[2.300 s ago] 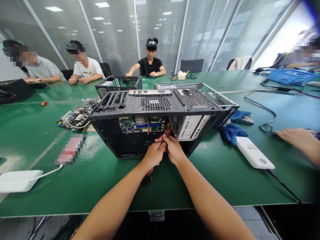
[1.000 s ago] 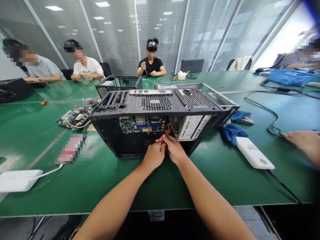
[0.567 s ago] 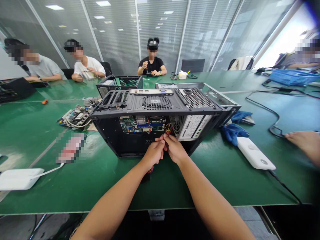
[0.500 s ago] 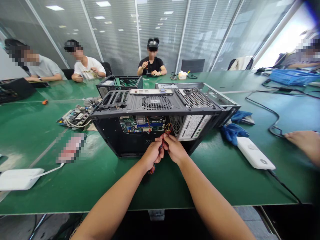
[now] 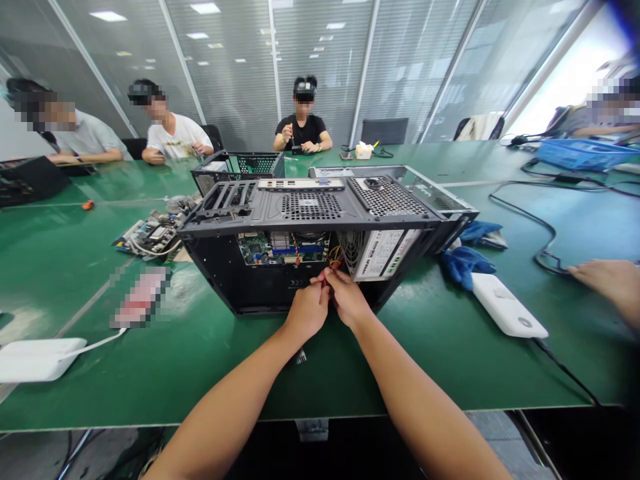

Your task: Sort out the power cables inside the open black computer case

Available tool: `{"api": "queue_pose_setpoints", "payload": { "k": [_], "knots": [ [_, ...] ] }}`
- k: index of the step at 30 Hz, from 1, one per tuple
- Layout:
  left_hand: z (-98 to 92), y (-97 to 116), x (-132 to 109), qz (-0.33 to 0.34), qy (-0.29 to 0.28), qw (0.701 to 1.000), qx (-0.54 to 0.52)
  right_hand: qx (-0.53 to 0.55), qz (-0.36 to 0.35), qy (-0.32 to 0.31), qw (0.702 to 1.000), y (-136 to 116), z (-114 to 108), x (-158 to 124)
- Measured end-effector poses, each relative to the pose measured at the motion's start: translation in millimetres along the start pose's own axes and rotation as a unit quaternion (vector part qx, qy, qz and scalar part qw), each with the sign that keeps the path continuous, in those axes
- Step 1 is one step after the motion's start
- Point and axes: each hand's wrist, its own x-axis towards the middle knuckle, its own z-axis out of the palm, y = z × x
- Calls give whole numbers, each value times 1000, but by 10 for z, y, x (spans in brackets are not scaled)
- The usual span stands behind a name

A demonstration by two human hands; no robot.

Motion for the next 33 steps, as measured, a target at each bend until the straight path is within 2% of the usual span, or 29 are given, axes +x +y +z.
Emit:
{"api": "queue_pose_setpoints", "payload": {
  "k": [3, 5, 7, 9, 11, 13, 14, 15, 16, 18, 22, 26, 28, 31, 33],
  "knots": [
    [6, 0, 0, 26, 34, 998, 42, 1, -20, 3, 1000, 2, 2, -4],
    [2, 1, -7, -15, -5, 999, -42, -2, -10, -3, 1000, -5, -1, -14],
    [-9, 2, -13, -78, -61, 975, -201, 2, 10, -13, 1000, -16, -4, -25],
    [-27, 2, -10, -130, -98, 909, -384, 19, 24, -25, 999, -25, -5, -34],
    [-48, -2, 0, -174, -125, 818, -534, 41, 29, -33, 998, -29, -5, -38],
    [-71, -8, 13, -217, -152, 732, -628, 63, 32, -35, 997, -29, -8, -36],
    [-82, -10, 17, -234, -161, 700, -655, 73, 33, -37, 996, -29, -12, -35],
    [-93, -11, 20, -244, -166, 681, -670, 83, 35, -41, 995, -29, -16, -33],
    [-102, -10, 19, -248, -168, 674, -675, 91, 40, -47, 994, -30, -22, -31],
    [-114, -1, 14, -248, -164, 688, -662, 102, 54, -58, 992, -33, -34, -28],
    [-93, 20, 0, -232, -140, 740, -616, 110, 75, -61, 989, -32, -60, -28],
    [-31, 11, 2, -170, -130, 803, -556, 119, 101, -80, 984, -50, -75, -58],
    [-5, -3, 9, -127, -131, 822, -539, 129, 114, -109, 979, -71, -73, -78],
    [13, -28, 26, -96, -142, 814, -556, 145, 113, -141, 973, -94, -57, -87],
    [15, -46, 38, -114, -145, 779, -599, 153, 92, -127, 976, -94, -42, -77]
  ]
}}
